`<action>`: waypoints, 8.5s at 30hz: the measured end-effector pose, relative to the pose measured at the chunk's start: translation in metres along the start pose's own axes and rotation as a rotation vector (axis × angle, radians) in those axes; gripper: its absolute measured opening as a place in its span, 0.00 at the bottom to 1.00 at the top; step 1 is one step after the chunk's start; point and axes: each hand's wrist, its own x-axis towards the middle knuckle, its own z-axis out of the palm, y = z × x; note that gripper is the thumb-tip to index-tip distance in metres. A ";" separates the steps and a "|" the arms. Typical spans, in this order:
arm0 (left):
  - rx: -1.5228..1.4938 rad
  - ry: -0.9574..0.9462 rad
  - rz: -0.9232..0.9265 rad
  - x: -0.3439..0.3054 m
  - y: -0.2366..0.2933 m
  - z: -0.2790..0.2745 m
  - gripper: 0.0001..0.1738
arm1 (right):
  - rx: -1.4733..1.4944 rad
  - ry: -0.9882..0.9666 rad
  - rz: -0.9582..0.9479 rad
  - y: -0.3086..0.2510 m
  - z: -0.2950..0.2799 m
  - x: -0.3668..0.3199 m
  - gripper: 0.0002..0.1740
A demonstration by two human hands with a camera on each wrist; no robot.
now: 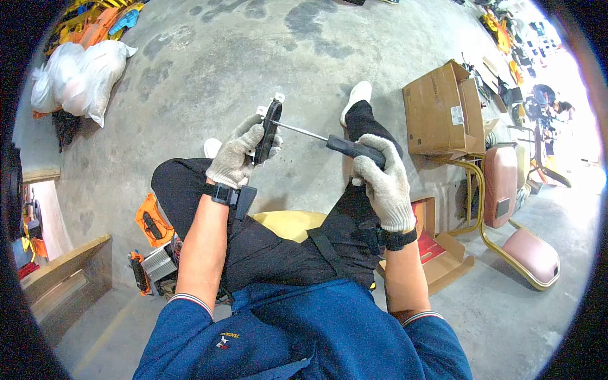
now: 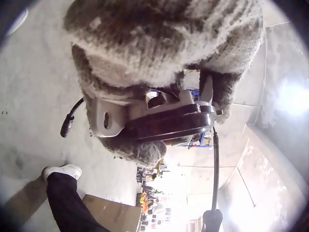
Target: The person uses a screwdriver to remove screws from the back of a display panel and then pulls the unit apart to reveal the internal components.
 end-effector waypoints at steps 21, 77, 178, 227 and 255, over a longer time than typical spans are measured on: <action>0.061 -0.043 0.007 -0.002 0.001 0.007 0.31 | -0.042 0.001 0.061 -0.005 -0.002 -0.003 0.22; 0.133 -0.004 -0.072 0.001 -0.010 0.004 0.30 | -0.246 0.067 0.097 0.019 -0.006 0.000 0.30; 0.116 -0.024 -0.079 0.003 -0.010 0.006 0.32 | -0.044 0.042 0.122 0.029 -0.016 0.007 0.26; -0.436 0.286 -0.121 0.005 -0.001 -0.026 0.22 | -0.719 -0.218 0.595 0.294 0.017 0.194 0.36; -0.514 0.268 -0.085 0.005 0.002 -0.014 0.23 | -0.567 -0.171 0.590 0.232 0.008 0.196 0.29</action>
